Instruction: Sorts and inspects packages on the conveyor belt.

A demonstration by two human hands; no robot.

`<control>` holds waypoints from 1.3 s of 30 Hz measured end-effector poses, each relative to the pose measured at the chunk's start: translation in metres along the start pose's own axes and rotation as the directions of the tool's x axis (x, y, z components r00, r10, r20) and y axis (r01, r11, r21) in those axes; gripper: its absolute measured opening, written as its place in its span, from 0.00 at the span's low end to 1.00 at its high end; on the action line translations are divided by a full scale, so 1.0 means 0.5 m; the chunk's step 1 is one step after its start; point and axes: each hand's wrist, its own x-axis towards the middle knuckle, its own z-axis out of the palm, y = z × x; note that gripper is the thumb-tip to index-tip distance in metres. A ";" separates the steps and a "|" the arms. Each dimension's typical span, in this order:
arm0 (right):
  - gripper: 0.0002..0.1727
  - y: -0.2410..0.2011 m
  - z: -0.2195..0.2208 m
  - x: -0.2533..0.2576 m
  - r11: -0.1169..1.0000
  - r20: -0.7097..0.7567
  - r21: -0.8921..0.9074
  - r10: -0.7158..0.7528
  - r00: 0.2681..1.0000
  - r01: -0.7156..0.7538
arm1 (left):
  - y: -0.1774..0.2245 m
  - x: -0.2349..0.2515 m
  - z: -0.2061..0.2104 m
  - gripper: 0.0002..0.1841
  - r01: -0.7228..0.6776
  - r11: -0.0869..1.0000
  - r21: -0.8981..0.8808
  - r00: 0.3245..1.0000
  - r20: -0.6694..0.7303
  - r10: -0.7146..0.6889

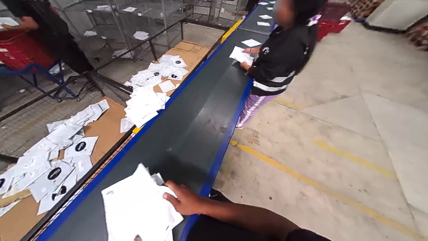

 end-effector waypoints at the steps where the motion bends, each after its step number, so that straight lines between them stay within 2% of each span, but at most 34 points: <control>1: 0.23 0.003 -0.007 -0.005 1.000 -0.024 -0.009 0.027 0.999 -0.027 | -0.005 0.008 -0.003 0.13 0.018 1.000 -0.006 1.000 0.009 -0.018; 6: 0.24 0.038 -0.063 -0.034 0.982 -0.175 -0.045 0.174 0.969 -0.185 | -0.028 0.042 0.040 0.12 0.125 0.992 -0.015 0.983 -0.135 -0.126; 9: 0.20 0.064 -0.122 -0.019 0.989 -0.305 0.039 0.151 0.940 -0.146 | -0.044 0.069 0.038 0.11 0.108 0.994 0.002 0.983 -0.150 -0.106; 13: 0.17 0.042 -0.222 0.031 0.987 -0.312 0.153 0.091 0.946 -0.045 | -0.064 0.079 0.048 0.11 0.048 0.998 0.042 0.989 -0.145 -0.041; 17: 0.17 -0.002 -0.272 0.094 0.956 -0.220 0.284 -0.010 0.975 0.074 | -0.082 0.091 0.080 0.13 0.032 0.997 0.070 0.984 -0.178 -0.019; 19: 0.18 -0.018 -0.281 0.115 0.934 -0.143 0.351 -0.021 0.989 0.070 | -0.108 0.088 0.092 0.13 0.020 0.997 0.073 0.983 -0.186 -0.006; 23: 0.20 -0.046 -0.240 0.152 0.809 0.089 0.584 0.022 0.996 -0.070 | -0.115 0.076 0.127 0.13 -0.042 0.998 0.044 0.952 -0.300 0.053; 25: 0.23 -0.037 -0.208 0.143 0.759 0.166 0.629 0.082 0.983 -0.169 | -0.115 0.061 0.146 0.14 -0.054 0.997 0.053 0.930 -0.362 0.070; 29: 0.24 -0.015 -0.146 0.116 0.704 0.203 0.653 0.193 0.960 -0.280 | -0.092 0.051 0.155 0.13 -0.039 0.998 0.059 0.893 -0.445 0.061; 32: 0.27 -0.010 -0.131 0.090 0.703 0.238 0.636 0.215 0.947 -0.319 | -0.078 0.033 0.143 0.11 -0.042 0.991 0.123 0.879 -0.467 0.095; 34: 0.25 -0.007 -0.159 0.086 0.693 0.191 0.663 0.208 0.959 -0.283 | -0.089 0.048 0.139 0.11 -0.010 0.987 0.160 0.935 -0.348 0.066; 36: 0.22 -0.037 -0.161 0.120 0.660 0.115 0.716 0.209 0.971 -0.227 | -0.071 0.047 0.126 0.12 -0.032 0.987 0.156 0.942 -0.324 0.081; 37: 0.23 -0.058 -0.172 0.146 0.670 0.032 0.720 0.226 0.974 -0.179 | -0.068 0.046 0.126 0.12 -0.038 0.989 0.144 0.938 -0.337 0.085; 39: 0.26 -0.099 -0.212 0.222 0.769 -0.195 0.637 0.227 0.954 -0.053 | -0.067 0.041 0.129 0.13 -0.042 0.993 0.112 0.916 -0.393 0.083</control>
